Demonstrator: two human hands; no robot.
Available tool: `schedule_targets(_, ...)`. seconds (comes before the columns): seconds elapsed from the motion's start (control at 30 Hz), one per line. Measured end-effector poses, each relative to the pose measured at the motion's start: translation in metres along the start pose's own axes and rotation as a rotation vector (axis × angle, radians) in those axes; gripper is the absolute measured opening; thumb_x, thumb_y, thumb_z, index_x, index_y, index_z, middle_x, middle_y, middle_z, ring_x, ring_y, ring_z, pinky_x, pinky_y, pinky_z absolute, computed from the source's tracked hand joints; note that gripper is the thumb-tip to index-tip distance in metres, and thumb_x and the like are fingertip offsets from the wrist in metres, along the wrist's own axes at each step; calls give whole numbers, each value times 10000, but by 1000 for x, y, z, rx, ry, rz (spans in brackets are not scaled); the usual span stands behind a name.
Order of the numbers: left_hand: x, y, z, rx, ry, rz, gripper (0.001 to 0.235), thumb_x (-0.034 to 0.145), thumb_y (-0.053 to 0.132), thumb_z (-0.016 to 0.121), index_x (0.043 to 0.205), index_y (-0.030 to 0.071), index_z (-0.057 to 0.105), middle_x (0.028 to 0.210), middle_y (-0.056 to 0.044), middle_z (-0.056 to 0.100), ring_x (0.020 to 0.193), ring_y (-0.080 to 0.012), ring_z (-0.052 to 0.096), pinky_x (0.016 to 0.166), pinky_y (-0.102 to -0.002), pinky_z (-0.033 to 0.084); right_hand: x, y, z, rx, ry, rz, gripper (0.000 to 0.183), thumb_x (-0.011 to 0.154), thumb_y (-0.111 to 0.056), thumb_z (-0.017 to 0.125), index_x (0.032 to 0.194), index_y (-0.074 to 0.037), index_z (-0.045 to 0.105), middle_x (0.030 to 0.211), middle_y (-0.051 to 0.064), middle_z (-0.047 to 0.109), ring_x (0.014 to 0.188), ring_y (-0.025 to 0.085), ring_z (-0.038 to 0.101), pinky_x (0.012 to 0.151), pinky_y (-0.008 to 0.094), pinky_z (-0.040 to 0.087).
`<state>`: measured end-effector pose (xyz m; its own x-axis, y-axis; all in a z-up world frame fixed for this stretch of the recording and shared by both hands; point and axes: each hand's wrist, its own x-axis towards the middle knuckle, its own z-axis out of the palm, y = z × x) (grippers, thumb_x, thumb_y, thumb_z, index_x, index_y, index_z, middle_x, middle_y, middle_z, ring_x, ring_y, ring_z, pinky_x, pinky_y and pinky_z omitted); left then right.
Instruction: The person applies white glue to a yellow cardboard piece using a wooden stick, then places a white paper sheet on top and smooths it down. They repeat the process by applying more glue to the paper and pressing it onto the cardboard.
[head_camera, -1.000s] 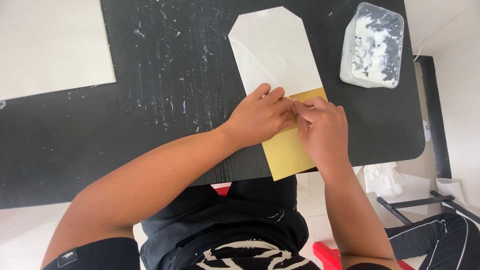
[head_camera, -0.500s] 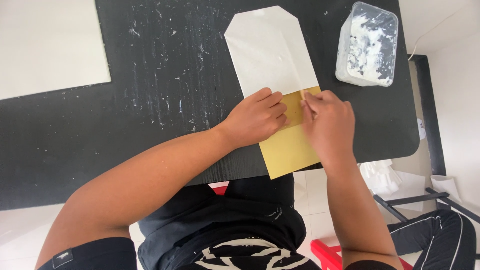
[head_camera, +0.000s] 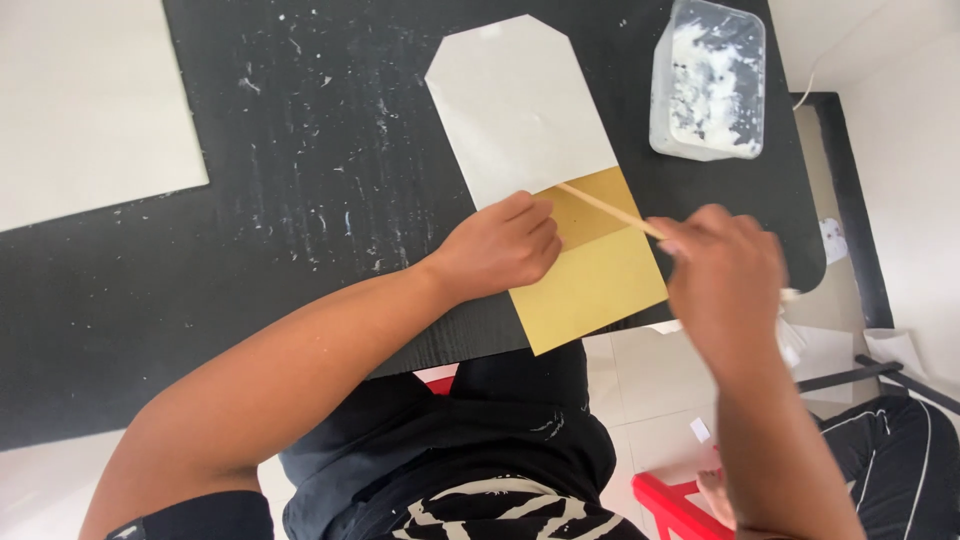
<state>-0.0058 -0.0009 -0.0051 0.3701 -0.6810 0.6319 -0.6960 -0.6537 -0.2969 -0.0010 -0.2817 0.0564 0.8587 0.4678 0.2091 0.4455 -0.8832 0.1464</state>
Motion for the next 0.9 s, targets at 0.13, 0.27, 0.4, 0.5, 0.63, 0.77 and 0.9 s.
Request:
schedule_targets(0.13, 1, -3, 3, 88, 38, 20, 444, 918, -84, 653, 623, 150, 419, 609, 15, 340, 663, -171, 319, 659, -296, 325, 7, 34, -59, 116, -161, 127, 287, 976, -28, 699, 1115, -256, 802, 888, 29, 651, 745, 294, 609, 621, 424, 426)
schedule_targets(0.27, 1, -3, 2, 96, 0, 4, 409, 870, -104, 643, 630, 149, 428, 613, 14, 358, 678, -172, 319, 648, -295, 297, 23, 54, -94, 411, -150, 335, 335, 1037, 19, 620, 1321, -134, 711, 1076, 56, 703, 918, 232, 623, 765, 396, 440)
schedule_targets(0.4, 1, -4, 1, 107, 3, -9, 444, 939, -35, 671, 628, 158, 420, 614, 22, 361, 676, -165, 319, 649, -297, 297, 46, 97, -77, 605, -146, 309, 448, 1148, 59, 534, 1555, -68, 669, 1064, 122, 593, 693, 202, 419, 562, 338, 366)
schedule_targets(0.5, 1, -4, -1, 92, 2, -20, 433, 912, -83, 658, 631, 150, 425, 615, 13, 361, 673, -164, 323, 648, -294, 305, 75, 156, -32, 907, -87, 112, 255, 1240, 45, 439, 1437, 83, 596, 1503, 169, 620, 1050, 238, 550, 959, 366, 508)
schedule_targets(0.63, 2, -4, 0, 101, -3, -24, 431, 936, -47, 674, 639, 154, 435, 622, 17, 369, 676, -166, 330, 651, -296, 306, 114, 205, 17, 1252, -137, 324, 201, 1259, -240, 535, 1448, -180, 568, 1147, -32, 634, 995, 84, 682, 958, 193, 606)
schedule_targets(0.77, 2, -5, 0, 89, -16, -31, 389, 902, -86, 644, 654, 146, 453, 634, 9, 394, 679, -169, 346, 656, -296, 312, 160, 211, 46, 1376, -55, 461, 41, 1210, -243, 572, 1214, -283, 567, 1208, -117, 667, 1147, 117, 749, 1049, 243, 638)
schedule_targets(0.9, 2, -5, 0, 87, -29, -32, 368, 877, -101, 634, 665, 146, 462, 638, 12, 400, 680, -164, 341, 658, -295, 305, 184, 173, 43, 1357, 139, 742, 312, 911, -405, 656, 1215, -335, 643, 1202, -45, 709, 1061, 119, 840, 860, 134, 714)
